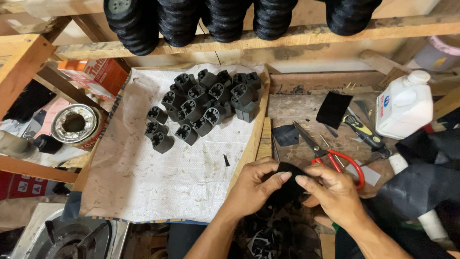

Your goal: The person wraps black fabric around small grey shoe parts using red-handled scissors to trim the fabric. The person handles several shoe parts one at a time, wraps them, and trims the excess fabric.

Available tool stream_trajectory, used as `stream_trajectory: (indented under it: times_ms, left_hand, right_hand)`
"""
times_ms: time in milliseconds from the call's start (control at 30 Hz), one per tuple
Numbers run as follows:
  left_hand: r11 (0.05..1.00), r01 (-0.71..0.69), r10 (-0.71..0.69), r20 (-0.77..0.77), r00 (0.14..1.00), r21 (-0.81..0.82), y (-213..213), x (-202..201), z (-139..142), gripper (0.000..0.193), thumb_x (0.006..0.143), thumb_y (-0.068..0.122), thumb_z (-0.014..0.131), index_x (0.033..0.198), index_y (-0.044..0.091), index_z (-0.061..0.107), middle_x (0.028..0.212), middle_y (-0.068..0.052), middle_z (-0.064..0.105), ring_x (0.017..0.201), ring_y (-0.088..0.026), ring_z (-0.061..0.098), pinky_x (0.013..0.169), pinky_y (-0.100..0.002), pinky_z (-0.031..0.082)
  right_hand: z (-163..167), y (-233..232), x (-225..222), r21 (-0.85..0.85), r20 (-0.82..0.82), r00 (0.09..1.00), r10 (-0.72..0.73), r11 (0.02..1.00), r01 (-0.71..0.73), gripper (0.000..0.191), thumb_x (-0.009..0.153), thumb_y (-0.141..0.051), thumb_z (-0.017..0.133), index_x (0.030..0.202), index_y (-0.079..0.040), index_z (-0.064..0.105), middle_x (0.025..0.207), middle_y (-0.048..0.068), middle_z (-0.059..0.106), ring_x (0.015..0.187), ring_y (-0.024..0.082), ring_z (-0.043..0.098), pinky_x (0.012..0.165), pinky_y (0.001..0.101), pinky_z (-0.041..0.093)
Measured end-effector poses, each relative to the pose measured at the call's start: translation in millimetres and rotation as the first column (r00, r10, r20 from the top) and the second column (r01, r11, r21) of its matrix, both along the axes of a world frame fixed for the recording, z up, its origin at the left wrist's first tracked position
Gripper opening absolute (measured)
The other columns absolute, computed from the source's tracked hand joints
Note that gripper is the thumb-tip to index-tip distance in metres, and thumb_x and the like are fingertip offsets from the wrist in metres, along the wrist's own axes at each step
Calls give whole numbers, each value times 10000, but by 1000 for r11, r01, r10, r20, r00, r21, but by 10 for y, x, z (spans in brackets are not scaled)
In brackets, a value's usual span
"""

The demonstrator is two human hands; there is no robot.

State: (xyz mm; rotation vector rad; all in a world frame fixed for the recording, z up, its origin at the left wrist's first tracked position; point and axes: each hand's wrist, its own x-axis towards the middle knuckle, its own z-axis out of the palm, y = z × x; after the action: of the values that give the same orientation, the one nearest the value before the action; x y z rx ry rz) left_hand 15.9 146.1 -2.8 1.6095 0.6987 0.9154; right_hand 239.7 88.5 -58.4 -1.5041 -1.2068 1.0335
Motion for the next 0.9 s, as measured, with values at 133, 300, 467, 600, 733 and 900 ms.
stream_trajectory:
  times_ms: [133, 300, 467, 600, 733, 900]
  left_hand:
    - [916, -161, 233, -161, 959, 368, 294, -112, 115, 439, 965, 237, 738, 1336, 29, 630, 1141, -118, 687, 1051, -247, 703, 917, -329, 556]
    - [351, 106, 822, -361, 440, 930, 1089, -359, 316, 523, 822, 171, 663, 1333, 84, 594, 1380, -203, 566, 1303, -397, 489, 1063, -539, 384]
    - [601, 350, 721, -677, 150, 718, 1319, -517, 426, 305, 943, 106, 544, 1221, 89, 671, 1264, -120, 647, 1334, -337, 509, 1133, -520, 370]
    - [581, 98, 685, -550, 477, 808, 1177, -567, 483, 420, 842, 124, 607, 1253, 80, 682, 1296, -115, 665, 1181, -316, 596, 999, -425, 493]
    - [775, -357, 459, -77, 885, 521, 794, -526, 321, 453, 925, 253, 696, 1319, 39, 634, 1218, -127, 676, 1137, -223, 679, 1005, -404, 550]
    - [950, -183, 249, 259, 933, -254, 147, -279, -100, 509, 968, 264, 572, 1440, 76, 595, 1080, -110, 680, 888, -195, 592, 758, -339, 505]
  right_hand:
    - [-39, 65, 100, 164, -129, 989, -71, 982, 92, 192, 939, -117, 730, 1077, 16, 718, 847, 10, 665, 689, 42, 561, 594, 218, 450]
    - [82, 88, 81, 229, -263, 964, 49, 973, 13, 175, 923, -87, 724, 1074, -12, 677, 909, 16, 670, 743, 42, 569, 622, 213, 451]
    - [237, 32, 114, 15, -245, 970, 0, 1000, 4, 246, 945, -80, 697, 1188, -41, 710, 955, 59, 707, 703, 175, 653, 557, 333, 536]
    - [266, 87, 128, 184, -256, 965, 63, 983, -15, 237, 916, -80, 700, 1144, -18, 678, 972, 28, 709, 854, 73, 629, 711, 216, 517]
    - [261, 80, 162, 112, -309, 951, 0, 993, 36, 217, 915, -80, 712, 1112, 4, 680, 964, 3, 658, 844, 67, 599, 628, 265, 520]
    - [286, 4, 226, 40, -295, 948, 117, 993, -110, 255, 905, -97, 717, 1152, -33, 712, 906, 34, 700, 762, 118, 646, 602, 307, 537]
